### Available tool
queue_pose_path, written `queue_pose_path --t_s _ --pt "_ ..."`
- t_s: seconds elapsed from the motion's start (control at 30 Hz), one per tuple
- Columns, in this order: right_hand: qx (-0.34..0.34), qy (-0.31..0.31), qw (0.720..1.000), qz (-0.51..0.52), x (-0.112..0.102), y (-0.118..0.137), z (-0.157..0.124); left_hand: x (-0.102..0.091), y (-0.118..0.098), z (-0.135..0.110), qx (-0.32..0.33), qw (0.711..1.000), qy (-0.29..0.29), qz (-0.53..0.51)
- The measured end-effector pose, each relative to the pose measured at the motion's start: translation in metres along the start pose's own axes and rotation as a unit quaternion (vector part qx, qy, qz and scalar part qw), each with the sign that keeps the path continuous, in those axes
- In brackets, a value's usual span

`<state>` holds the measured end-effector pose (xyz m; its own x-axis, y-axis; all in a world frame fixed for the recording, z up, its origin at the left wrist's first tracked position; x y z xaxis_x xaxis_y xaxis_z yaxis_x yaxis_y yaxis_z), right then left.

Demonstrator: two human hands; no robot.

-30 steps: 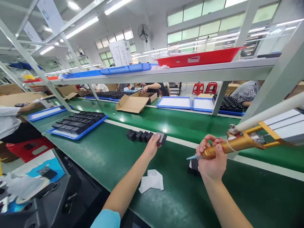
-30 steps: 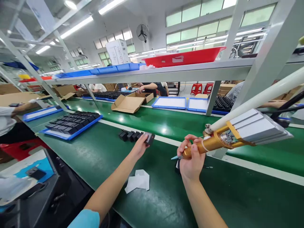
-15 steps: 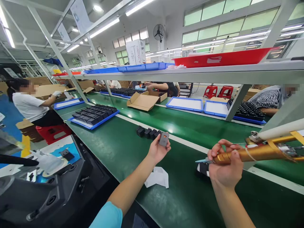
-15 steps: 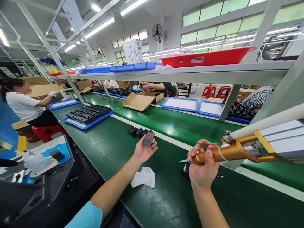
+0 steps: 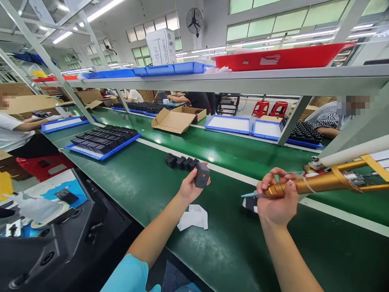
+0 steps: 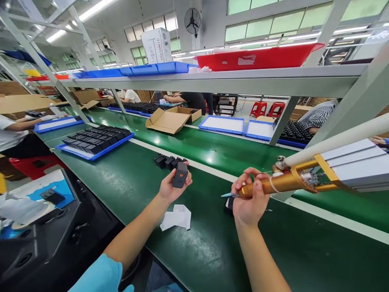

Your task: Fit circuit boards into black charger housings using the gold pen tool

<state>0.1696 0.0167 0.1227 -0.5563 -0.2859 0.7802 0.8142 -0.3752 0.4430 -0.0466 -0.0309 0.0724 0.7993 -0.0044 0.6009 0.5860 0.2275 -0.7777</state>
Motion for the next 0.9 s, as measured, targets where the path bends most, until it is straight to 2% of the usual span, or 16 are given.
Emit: queue_pose_path --t_s 0.27,0.5,0.57,0.63,0.7,0.77,0.9 --pt "-0.007 0.009 1.0 -0.003 -0.001 -0.001 0.001 -0.004 -0.001 -0.004 0.022 0.996 0.03 0.078" --pt "-0.009 0.008 1.0 -0.006 -0.001 0.0 0.001 0.003 -0.008 -0.011 0.034 0.99 0.056 0.126" --pt "-0.01 0.005 1.0 -0.008 0.0 0.0 0.001 0.005 -0.01 -0.012 0.028 0.987 0.05 0.148" --pt "-0.009 0.002 1.0 -0.01 0.0 0.0 0.001 0.003 -0.009 -0.01 0.03 0.973 0.028 0.227" --pt "-0.006 0.0 1.0 -0.009 0.001 0.0 0.001 -0.005 -0.004 -0.002 0.057 0.936 -0.015 0.348" --pt "-0.006 -0.002 1.0 -0.007 0.001 0.0 0.001 -0.018 0.004 0.012 0.099 0.877 -0.061 0.465" --pt "-0.003 -0.001 1.0 -0.008 0.0 0.001 0.001 -0.052 0.02 0.046 0.134 0.716 -0.104 0.677"
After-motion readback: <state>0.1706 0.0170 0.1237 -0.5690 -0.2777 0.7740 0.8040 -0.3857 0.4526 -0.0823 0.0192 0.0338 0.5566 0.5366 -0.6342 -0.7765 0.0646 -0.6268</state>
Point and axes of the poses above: each hand's wrist, its own z-axis towards the middle knuckle, its own x-axis out of the palm, y = z × x, the point moved 1 cm from there along z, towards the middle knuckle, and after that the axes turned 11 degrees about z, right-handed, at the moved point
